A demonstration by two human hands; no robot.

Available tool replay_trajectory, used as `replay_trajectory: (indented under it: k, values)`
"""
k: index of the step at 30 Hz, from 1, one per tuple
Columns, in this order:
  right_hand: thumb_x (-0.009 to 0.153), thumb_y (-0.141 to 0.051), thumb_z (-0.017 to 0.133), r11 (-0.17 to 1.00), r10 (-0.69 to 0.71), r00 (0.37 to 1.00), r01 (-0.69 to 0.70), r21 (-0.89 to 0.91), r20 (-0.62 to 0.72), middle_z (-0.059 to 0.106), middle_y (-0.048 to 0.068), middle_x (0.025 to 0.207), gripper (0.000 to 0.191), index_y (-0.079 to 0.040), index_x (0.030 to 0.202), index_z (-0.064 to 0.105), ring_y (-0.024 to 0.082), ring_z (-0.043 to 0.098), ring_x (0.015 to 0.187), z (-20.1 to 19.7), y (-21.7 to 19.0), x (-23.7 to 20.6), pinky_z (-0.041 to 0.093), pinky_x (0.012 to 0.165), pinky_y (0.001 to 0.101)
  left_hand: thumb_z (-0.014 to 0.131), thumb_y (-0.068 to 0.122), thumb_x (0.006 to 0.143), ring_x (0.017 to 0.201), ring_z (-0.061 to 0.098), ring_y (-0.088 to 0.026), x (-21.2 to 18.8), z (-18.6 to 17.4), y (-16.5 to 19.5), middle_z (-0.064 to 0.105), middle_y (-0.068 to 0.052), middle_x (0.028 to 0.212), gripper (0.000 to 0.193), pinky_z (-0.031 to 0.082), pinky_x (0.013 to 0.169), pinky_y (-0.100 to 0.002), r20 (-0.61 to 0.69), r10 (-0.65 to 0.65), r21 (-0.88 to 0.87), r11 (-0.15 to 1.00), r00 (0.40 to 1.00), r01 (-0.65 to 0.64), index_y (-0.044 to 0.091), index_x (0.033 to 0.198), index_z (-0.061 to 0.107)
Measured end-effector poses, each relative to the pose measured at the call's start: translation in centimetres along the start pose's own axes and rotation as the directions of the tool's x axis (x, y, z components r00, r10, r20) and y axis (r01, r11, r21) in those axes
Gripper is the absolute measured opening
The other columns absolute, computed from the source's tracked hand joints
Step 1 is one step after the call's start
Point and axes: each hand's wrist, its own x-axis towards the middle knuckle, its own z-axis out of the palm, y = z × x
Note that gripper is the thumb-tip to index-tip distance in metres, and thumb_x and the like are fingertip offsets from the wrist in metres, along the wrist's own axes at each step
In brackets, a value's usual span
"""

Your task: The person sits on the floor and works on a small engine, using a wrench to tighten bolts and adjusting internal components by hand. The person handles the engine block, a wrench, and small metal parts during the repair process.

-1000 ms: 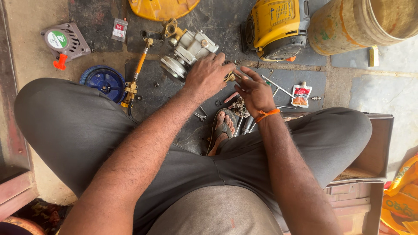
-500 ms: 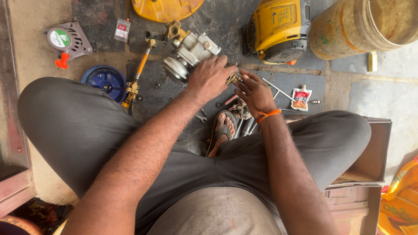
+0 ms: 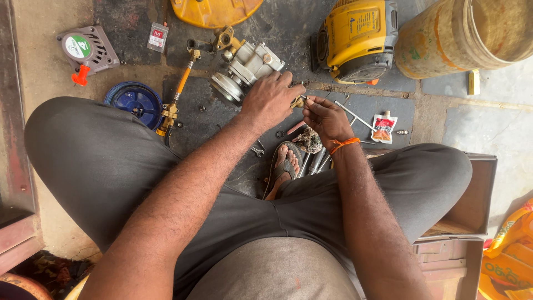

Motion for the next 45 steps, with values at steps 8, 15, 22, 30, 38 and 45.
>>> replay_trajectory:
  k: [8,15,22,30,38,45]
  values:
    - [0.096,-0.017,0.070,0.999,-0.048,0.998,0.047,-0.027,-0.040,0.072,0.000,0.095,0.018,-0.008,0.112,0.070,0.010,0.069,0.086,0.7,-0.4,-0.1,0.058,0.082,0.0269,0.082,0.018,0.084,0.106,0.062,-0.028,-0.1,-0.1,0.1,0.058,-0.013,0.114,0.046,0.056,0.089,-0.045,-0.036,0.001,0.001,1.000,0.999,-0.001,0.015,0.126,0.066]
    - [0.097,-0.019,0.073,0.998,-0.051,0.998,0.053,0.036,-0.047,0.071,-0.001,0.092,0.018,-0.008,0.111,0.072,0.008,0.066,0.082,1.1,0.2,0.9,0.056,0.079,0.0240,0.082,0.019,0.083,0.107,0.061,-0.030,-0.2,0.2,0.1,0.059,-0.013,0.115,0.046,0.055,0.089,-0.046,-0.059,0.001,-0.001,1.000,0.998,-0.001,0.014,0.126,0.067]
    - [0.094,-0.020,0.075,0.993,-0.112,0.991,0.110,-0.031,-0.074,0.073,-0.001,0.096,0.022,-0.009,0.113,0.071,0.008,0.068,0.086,1.4,0.1,0.7,0.055,0.077,0.0228,0.082,0.017,0.084,0.105,0.062,-0.028,0.0,0.6,0.1,0.059,-0.013,0.116,0.048,0.056,0.089,-0.043,-0.050,-0.013,0.012,1.000,0.999,0.014,0.014,0.129,0.066]
    - [0.095,-0.025,0.076,0.987,-0.105,0.992,0.095,-0.128,-0.071,0.071,0.000,0.094,0.023,-0.008,0.110,0.072,0.007,0.064,0.083,1.5,0.2,1.0,0.054,0.076,0.0227,0.084,0.019,0.082,0.105,0.062,-0.028,-0.3,0.4,0.2,0.058,-0.012,0.116,0.053,0.055,0.090,-0.045,-0.067,-0.012,-0.020,1.000,0.998,0.011,0.012,0.130,0.064]
    - [0.102,-0.031,0.066,0.978,-0.130,0.990,0.121,-0.169,-0.046,0.071,0.001,0.097,0.029,-0.007,0.116,0.074,0.008,0.062,0.085,1.6,-0.3,0.3,0.051,0.078,0.0243,0.084,0.018,0.082,0.108,0.061,-0.029,-0.2,0.6,0.0,0.058,-0.014,0.118,0.052,0.054,0.093,-0.046,-0.082,-0.027,-0.028,0.999,0.996,0.024,0.012,0.130,0.064]
    - [0.099,-0.028,0.067,0.989,-0.084,0.996,0.078,-0.123,-0.040,0.072,-0.003,0.099,0.026,-0.011,0.116,0.072,0.007,0.064,0.090,0.9,-0.1,-0.1,0.054,0.082,0.0245,0.084,0.020,0.081,0.108,0.061,-0.030,0.1,1.0,-0.1,0.058,-0.017,0.120,0.053,0.054,0.092,-0.046,-0.060,-0.031,-0.022,0.999,0.998,0.030,0.011,0.130,0.065]
